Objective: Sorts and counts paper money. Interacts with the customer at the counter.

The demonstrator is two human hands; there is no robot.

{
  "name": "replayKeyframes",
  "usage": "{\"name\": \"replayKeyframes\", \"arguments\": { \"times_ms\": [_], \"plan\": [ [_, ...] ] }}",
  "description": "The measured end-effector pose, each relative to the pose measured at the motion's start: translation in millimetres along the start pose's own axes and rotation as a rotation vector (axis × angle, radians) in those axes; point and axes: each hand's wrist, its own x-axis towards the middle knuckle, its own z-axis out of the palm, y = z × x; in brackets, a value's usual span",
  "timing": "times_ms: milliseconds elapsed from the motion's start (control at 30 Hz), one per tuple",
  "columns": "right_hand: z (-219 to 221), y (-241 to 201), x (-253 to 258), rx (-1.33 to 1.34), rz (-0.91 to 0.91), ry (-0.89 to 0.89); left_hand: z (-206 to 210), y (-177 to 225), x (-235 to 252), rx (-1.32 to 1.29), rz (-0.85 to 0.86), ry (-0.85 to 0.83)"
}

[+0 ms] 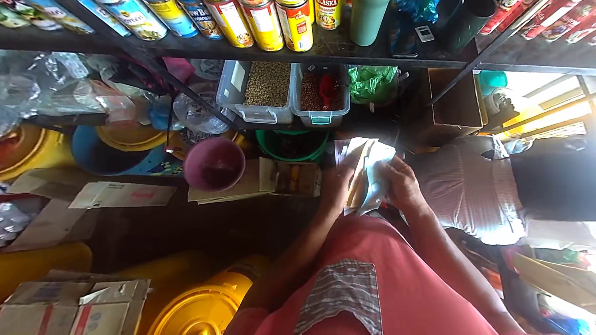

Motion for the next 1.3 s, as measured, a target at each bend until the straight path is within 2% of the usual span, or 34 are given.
{"name": "replayKeyframes", "arguments": {
  "times_ms": [133,267,500,733,1300],
  "plan": [
    [2.9,2.1,1.7,-0.003,0.006,-0.001,0.3,0.8,0.5,0.063,0.026,-0.031],
    [-1.1,0.3,5.4,0.027,-0.006,0.034,-4.8,4.1,1.5,0.014,-0.004,-0.005],
    [3.2,3.8,5.3,-0.049,0.081,-0.060,-8.3,4.0,8.4,0.031,-0.006,0.020],
    [4.6,2.5,9.5,0.021,0.101,0.035,-11.7,4.8,5.2,0.074,0.052,0.010],
    [-5.7,3.4,6.9,0.058,0.102,0.067,-17.8,2.1,7.2,-0.038,0.031,-0.016]
  ]
}}
